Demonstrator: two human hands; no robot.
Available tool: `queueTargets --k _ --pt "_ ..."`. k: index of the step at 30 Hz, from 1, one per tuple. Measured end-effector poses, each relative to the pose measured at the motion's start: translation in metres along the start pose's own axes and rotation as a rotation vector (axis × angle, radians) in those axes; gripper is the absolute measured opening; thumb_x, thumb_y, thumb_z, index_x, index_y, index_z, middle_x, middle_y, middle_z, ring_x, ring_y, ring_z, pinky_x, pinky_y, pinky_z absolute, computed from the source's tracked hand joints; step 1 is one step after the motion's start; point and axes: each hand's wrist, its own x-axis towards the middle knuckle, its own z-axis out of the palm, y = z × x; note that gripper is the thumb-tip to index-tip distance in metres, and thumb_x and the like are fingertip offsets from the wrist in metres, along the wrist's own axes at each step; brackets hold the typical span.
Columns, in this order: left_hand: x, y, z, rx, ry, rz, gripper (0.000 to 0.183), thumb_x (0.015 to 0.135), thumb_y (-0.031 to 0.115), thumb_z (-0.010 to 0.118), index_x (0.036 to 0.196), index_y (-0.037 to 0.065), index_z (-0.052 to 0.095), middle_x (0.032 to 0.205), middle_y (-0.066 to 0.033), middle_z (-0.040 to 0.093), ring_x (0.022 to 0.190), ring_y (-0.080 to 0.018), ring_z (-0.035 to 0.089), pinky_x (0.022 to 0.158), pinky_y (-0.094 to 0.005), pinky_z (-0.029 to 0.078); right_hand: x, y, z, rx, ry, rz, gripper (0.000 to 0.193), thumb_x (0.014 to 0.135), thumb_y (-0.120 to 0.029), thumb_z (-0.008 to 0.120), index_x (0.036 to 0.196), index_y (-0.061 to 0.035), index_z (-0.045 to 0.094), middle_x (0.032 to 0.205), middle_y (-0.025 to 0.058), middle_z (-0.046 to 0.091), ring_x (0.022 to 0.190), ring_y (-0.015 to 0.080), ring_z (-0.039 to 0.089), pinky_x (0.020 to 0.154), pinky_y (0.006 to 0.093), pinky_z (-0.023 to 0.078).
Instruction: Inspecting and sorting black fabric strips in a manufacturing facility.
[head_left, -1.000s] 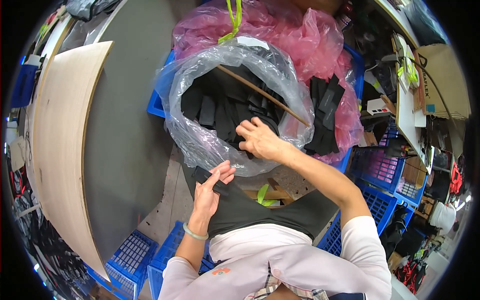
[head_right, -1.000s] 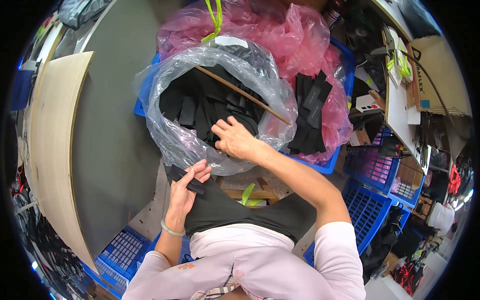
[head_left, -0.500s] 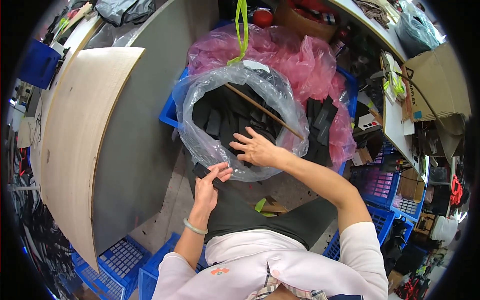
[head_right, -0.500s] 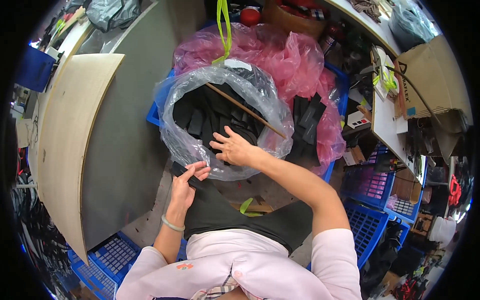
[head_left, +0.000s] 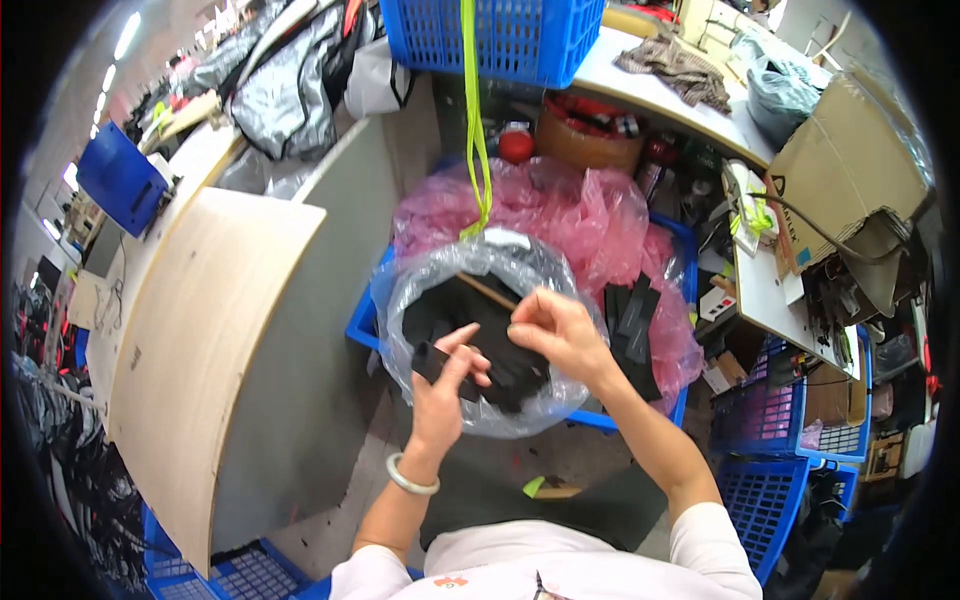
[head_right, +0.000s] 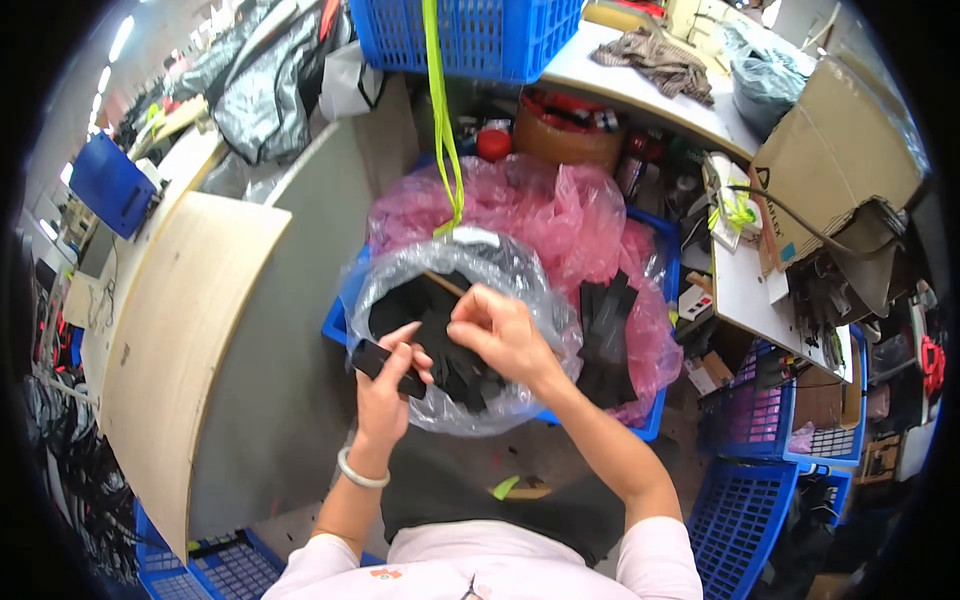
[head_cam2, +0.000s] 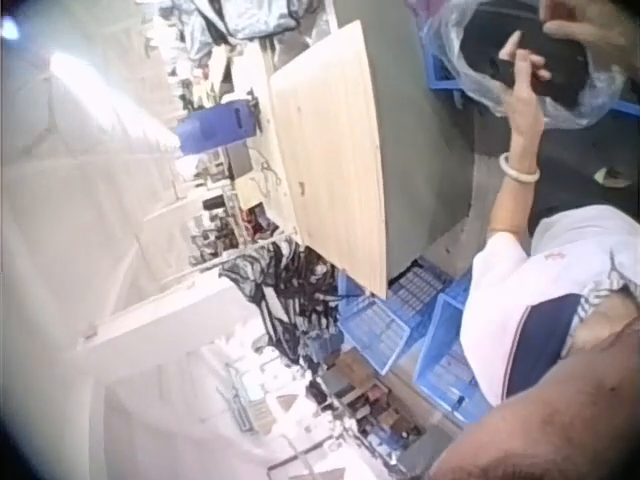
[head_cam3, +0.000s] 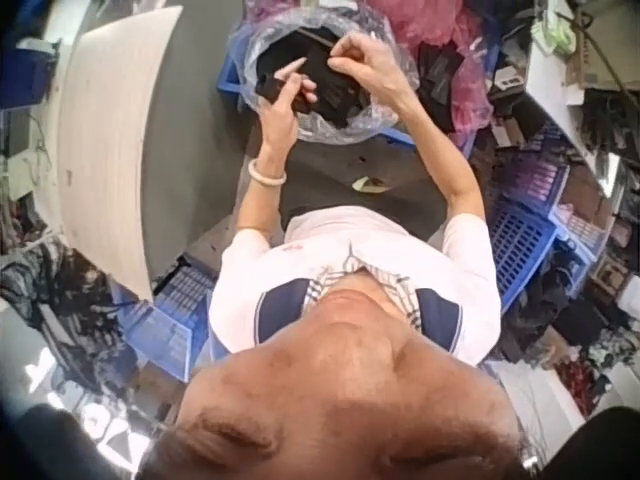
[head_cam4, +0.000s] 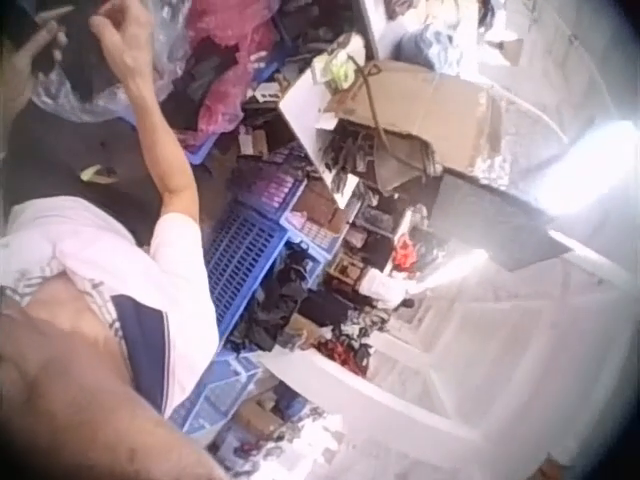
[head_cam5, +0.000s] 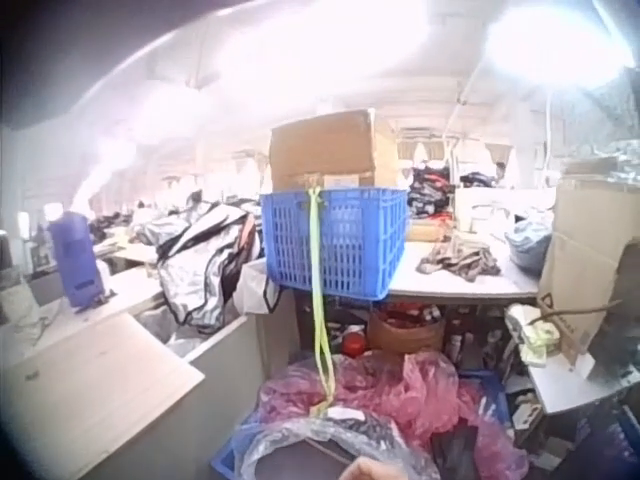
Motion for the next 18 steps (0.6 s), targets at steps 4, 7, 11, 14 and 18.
queueTargets --k 4,7,11,14,18 --pt "-0.005 0.017 0.042 0.211 -0.018 0.041 0.014 0.088 0.011 0.058 0.094 -0.001 0.060 0.068 -0.0028 0.057 0.057 -0.0071 0.051 0.052 -0.0214 0.043 -0.040 -0.045 -0.010 -0.206 0.137 -0.068 0.021 0.077 -0.007 0.070 0.091 -0.0016 0.055 0.079 0.0054 0.059 0.075 0.0102 0.059 0.064 0.0249 0.048" --pt "-0.008 0.017 0.057 0.270 -0.068 0.020 0.012 0.087 0.013 0.059 0.088 0.001 0.061 0.065 -0.0015 0.056 0.055 -0.0061 0.051 0.050 -0.0201 0.041 -0.065 -0.054 -0.015 -0.667 0.164 -0.396 0.039 0.066 -0.018 0.077 0.095 -0.0063 0.055 0.100 0.0109 0.056 0.079 0.0279 0.062 0.064 0.0328 0.051" --pt "-0.011 0.017 0.071 0.312 -0.199 -0.030 0.010 0.086 0.011 0.059 0.087 0.001 0.061 0.064 -0.0019 0.056 0.054 -0.0069 0.050 0.050 -0.0205 0.040 -0.088 -0.041 -0.022 -0.724 0.303 -0.421 0.029 0.067 -0.015 0.075 0.089 -0.0057 0.059 0.101 0.0087 0.058 0.079 0.0253 0.063 0.064 0.0330 0.052" --pt "-0.013 0.022 0.082 -0.026 -0.235 -0.301 0.005 0.086 0.007 0.056 0.083 0.003 0.055 0.064 -0.0053 0.053 0.054 -0.0144 0.049 0.055 -0.0284 0.042 -0.098 -0.037 -0.027 -0.539 0.467 -0.573 0.016 0.069 -0.008 0.073 0.082 -0.0043 0.063 0.094 0.0080 0.061 0.077 0.0232 0.063 0.064 0.0311 0.051" --pt "0.008 0.017 0.084 -0.593 -0.126 -0.560 0.020 0.093 0.020 0.052 0.081 0.004 0.048 0.076 -0.0096 0.052 0.068 -0.0175 0.052 0.067 -0.0344 0.046 -0.119 -0.059 -0.040 -0.425 0.596 -0.522 0.010 0.069 -0.004 0.071 0.077 -0.0029 0.065 0.083 0.0082 0.062 0.074 0.0216 0.063 0.063 0.0290 0.050"
